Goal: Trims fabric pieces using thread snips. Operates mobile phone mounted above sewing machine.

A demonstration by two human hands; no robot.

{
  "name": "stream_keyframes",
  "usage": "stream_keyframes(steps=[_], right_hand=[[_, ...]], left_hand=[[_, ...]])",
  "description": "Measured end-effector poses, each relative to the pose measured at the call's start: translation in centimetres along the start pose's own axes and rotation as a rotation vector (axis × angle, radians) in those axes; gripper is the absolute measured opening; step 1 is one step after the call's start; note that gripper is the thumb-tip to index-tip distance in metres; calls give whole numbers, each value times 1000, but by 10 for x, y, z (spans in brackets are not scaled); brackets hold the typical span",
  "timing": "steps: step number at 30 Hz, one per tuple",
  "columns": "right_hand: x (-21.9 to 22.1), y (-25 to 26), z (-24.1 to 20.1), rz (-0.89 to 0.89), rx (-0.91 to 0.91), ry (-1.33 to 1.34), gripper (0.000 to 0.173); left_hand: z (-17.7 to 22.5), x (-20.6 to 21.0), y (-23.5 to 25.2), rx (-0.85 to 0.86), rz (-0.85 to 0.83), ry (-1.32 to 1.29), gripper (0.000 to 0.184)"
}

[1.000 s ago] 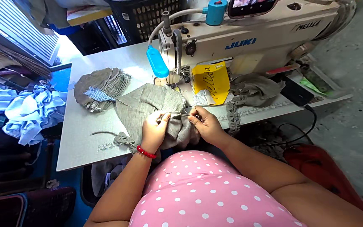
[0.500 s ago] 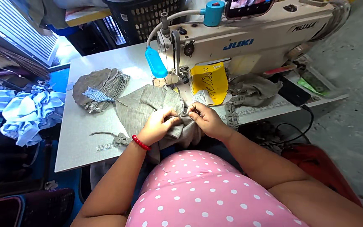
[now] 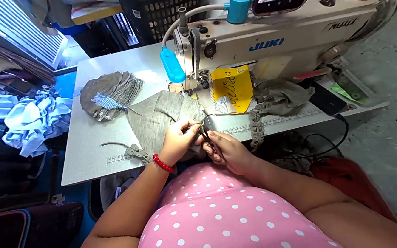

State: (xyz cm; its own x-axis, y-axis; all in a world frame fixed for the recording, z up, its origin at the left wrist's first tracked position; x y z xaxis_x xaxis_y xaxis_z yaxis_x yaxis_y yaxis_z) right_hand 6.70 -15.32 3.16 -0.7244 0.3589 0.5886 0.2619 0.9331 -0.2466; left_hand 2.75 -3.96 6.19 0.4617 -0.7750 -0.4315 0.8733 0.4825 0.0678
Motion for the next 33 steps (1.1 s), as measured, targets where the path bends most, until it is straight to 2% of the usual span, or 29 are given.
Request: stream_keyframes(steps=[5, 13, 21, 29, 33], right_hand=[[-15, 5, 0, 108, -46, 30, 46], [-17, 5, -4, 134, -93, 15, 44], [-16, 5, -3, 136, -92, 50, 44], [-13, 6, -2, 130, -74, 61, 43], [-15, 7, -4, 130, -122, 48, 42]], left_hand=[[0, 1, -5, -46, 40, -95, 13], [-6, 6, -10, -147, 90, -231, 15], [-5, 6, -12, -59, 115, -223, 13], [-6, 5, -12, -65, 123, -239, 11], [-7, 7, -12, -64, 123, -239, 10]])
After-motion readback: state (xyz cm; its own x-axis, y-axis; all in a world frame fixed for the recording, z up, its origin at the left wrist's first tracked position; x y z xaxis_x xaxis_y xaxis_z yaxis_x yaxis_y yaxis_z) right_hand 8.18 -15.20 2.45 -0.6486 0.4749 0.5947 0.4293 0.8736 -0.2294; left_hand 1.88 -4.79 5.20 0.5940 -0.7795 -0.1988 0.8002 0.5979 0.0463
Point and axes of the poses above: each hand's wrist, its own y-axis towards the middle knuckle, its own x-axis out of the palm, z = x × y, the point moved 10 cm from there along y, towards the middle knuckle, and after that the axes turned 15 degrees about y, right-handed, at the moved point
